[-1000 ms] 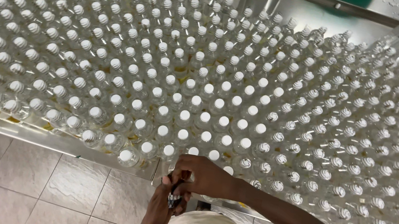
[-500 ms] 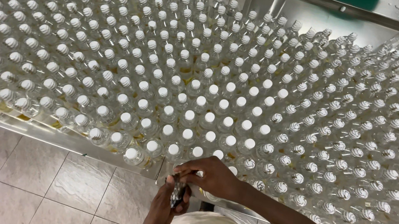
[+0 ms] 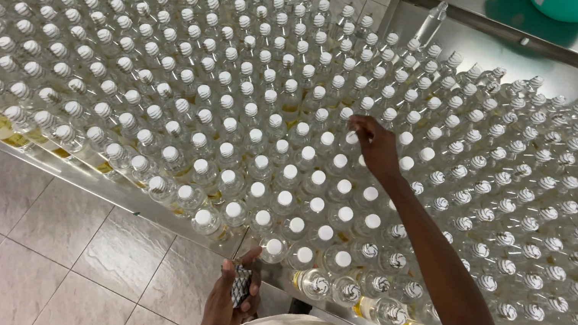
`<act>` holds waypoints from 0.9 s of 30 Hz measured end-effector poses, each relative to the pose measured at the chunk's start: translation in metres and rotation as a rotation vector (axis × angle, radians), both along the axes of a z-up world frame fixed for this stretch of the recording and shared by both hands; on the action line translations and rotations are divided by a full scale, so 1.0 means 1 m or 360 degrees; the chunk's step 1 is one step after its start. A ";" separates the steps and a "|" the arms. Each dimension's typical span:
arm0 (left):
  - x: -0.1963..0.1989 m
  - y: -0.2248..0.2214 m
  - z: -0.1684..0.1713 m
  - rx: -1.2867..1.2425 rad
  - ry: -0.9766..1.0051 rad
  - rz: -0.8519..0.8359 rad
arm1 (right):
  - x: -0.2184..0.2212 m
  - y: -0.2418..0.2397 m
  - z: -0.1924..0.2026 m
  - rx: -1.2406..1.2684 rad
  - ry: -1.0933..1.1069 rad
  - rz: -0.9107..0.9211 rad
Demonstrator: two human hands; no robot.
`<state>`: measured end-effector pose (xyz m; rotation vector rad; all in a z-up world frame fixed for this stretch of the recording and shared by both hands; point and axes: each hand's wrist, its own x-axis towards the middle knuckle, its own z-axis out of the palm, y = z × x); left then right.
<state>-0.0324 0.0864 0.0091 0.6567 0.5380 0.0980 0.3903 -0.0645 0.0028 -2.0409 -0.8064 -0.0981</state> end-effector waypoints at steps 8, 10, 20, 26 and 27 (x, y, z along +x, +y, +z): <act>0.001 -0.003 0.002 0.0015 0.0039 0.0039 | 0.037 -0.007 -0.035 -0.0095 0.0055 0.0102; 0.002 -0.003 0.005 0.0020 0.0051 0.0038 | 0.038 -0.012 -0.035 -0.0113 0.0059 0.0107; 0.013 -0.004 0.015 0.0081 0.0108 -0.0007 | 0.035 -0.018 -0.008 -0.0117 0.0525 0.0093; 0.014 -0.003 0.019 0.0096 0.0145 -0.0016 | 0.029 -0.020 0.000 -0.0214 0.0561 0.0025; 0.013 -0.003 0.019 0.0092 0.0157 -0.0010 | 0.029 -0.021 -0.002 -0.0241 0.0512 0.0017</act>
